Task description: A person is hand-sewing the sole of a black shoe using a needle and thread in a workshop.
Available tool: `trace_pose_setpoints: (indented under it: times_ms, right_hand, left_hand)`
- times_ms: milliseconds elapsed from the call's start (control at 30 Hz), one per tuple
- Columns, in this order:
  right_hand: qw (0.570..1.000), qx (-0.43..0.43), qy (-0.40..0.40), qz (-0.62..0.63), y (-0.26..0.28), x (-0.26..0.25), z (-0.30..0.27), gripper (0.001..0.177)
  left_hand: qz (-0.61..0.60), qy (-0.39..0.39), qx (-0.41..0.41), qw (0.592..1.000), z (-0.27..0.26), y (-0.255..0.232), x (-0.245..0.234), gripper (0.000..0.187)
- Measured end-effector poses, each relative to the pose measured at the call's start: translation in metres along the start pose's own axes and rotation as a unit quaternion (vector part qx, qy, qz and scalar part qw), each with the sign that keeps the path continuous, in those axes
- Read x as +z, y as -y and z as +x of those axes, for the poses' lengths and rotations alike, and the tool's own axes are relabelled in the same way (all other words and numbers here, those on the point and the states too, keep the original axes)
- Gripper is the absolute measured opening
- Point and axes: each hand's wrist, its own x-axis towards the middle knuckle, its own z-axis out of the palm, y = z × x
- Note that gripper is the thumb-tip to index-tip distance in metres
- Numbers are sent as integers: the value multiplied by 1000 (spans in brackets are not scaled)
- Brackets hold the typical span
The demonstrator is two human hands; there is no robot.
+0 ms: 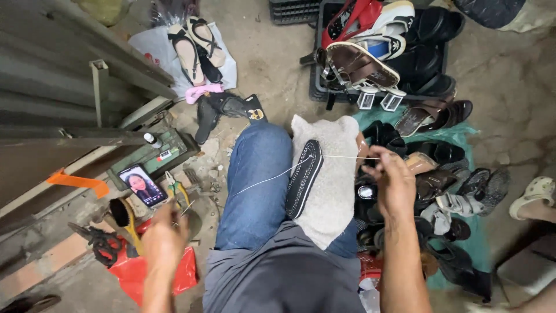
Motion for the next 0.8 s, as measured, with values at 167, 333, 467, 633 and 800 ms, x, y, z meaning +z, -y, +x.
trace_pose_setpoints:
  times_ms: [167, 333, 467, 633, 800]
  right_hand:
    - [958, -27, 122, 256, -2, 14, -15, 44]
    - [976, -129, 150, -95, 18, 58, -39, 35]
    - [896, -171, 122, -391, -1, 66, -51, 61]
    - [868, -223, 96, -433, -19, 72, -54, 43]
    - [837, -232, 84, -489, -28, 75, -55, 31]
  left_hand:
    - [-172, -77, 322, 928, -13, -141, 5, 36]
    - [-170, 77, 366, 912, -10, -203, 22, 47]
    - [-193, 84, 390, 896, -5, -201, 50, 36]
    - [-182, 94, 400, 893, -6, -206, 44, 44]
    - [-185, 88, 402, 892, -5, -209, 37, 39]
